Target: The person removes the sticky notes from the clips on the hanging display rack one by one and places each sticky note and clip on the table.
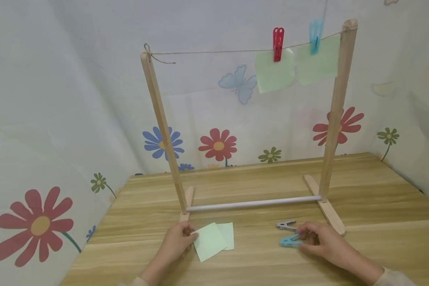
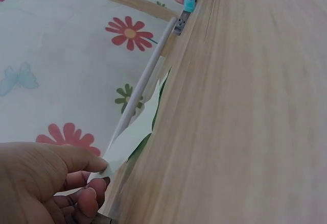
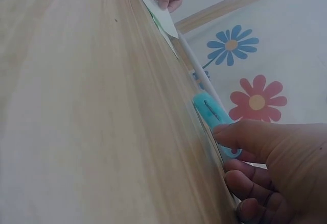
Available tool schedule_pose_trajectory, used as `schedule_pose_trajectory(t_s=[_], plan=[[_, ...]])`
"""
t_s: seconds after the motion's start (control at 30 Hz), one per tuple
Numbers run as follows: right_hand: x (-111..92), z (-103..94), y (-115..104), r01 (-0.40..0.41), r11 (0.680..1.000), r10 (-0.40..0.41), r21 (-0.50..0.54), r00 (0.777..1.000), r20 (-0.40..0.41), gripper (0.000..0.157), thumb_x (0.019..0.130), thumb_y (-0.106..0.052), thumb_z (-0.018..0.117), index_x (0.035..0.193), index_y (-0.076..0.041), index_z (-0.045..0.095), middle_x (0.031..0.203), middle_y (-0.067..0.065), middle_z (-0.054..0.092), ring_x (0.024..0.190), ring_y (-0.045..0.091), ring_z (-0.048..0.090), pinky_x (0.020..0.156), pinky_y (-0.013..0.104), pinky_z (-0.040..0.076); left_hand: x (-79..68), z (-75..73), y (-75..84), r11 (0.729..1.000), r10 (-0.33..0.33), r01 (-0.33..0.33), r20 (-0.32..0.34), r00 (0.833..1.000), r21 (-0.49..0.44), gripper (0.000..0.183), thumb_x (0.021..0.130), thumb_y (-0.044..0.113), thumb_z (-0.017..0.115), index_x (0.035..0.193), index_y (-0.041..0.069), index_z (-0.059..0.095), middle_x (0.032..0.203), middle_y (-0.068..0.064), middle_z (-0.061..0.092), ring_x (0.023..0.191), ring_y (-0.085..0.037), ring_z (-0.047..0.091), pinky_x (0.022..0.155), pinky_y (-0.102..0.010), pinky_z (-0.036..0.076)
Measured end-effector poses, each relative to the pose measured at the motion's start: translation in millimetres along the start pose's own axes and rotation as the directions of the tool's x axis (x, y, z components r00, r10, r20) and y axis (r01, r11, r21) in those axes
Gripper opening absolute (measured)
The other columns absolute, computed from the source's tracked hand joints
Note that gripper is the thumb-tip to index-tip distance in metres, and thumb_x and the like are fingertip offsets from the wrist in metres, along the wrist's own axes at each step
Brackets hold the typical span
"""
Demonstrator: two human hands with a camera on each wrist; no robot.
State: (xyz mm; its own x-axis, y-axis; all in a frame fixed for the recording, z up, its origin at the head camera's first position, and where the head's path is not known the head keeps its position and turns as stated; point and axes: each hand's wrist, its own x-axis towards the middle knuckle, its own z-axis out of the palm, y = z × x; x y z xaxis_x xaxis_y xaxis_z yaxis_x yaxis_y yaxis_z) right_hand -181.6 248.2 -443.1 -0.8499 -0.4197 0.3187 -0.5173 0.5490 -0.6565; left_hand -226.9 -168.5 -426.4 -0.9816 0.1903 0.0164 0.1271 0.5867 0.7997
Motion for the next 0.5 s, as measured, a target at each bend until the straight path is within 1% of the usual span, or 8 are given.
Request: schedule_pose_trajectory(t_s=[0.3, 0.5], plan=[[-1.4, 1.8, 2.7, 0.020, 1.000, -0.020, -0.019, 1.000, -0.017, 0.034, 0.081, -0.021, 0.075, 0.107, -0.003, 0.061, 0.094, 0.001, 0.063, 0.067, -0.005, 0.045, 0.053, 0.017, 0.043, 1.1, -0.6, -1.0, 0.999, 0.001, -0.001, -0.009, 1.000, 0.046, 0.014, 0.087, 0.010, 0.067, 0.099, 0.003, 0.066, 0.071, -0.002, 0.056, 0.043, -0.007, 0.045, 0.036, -0.016, 0.040], [-1.3, 1.3, 2.5, 0.035, 0.999, -0.036, -0.028, 0.999, -0.021, 0.032, 0.081, -0.019, 0.075, 0.106, -0.004, 0.062, 0.095, 0.003, 0.064, 0.068, -0.006, 0.044, 0.054, 0.017, 0.043, 0.8, -0.9, -0.6, 0.997, 0.033, -0.032, -0.010, 0.999, 0.070, 0.016, 0.087, 0.011, 0.068, 0.100, 0.003, 0.066, 0.071, -0.003, 0.056, 0.044, -0.008, 0.047, 0.036, -0.017, 0.041]])
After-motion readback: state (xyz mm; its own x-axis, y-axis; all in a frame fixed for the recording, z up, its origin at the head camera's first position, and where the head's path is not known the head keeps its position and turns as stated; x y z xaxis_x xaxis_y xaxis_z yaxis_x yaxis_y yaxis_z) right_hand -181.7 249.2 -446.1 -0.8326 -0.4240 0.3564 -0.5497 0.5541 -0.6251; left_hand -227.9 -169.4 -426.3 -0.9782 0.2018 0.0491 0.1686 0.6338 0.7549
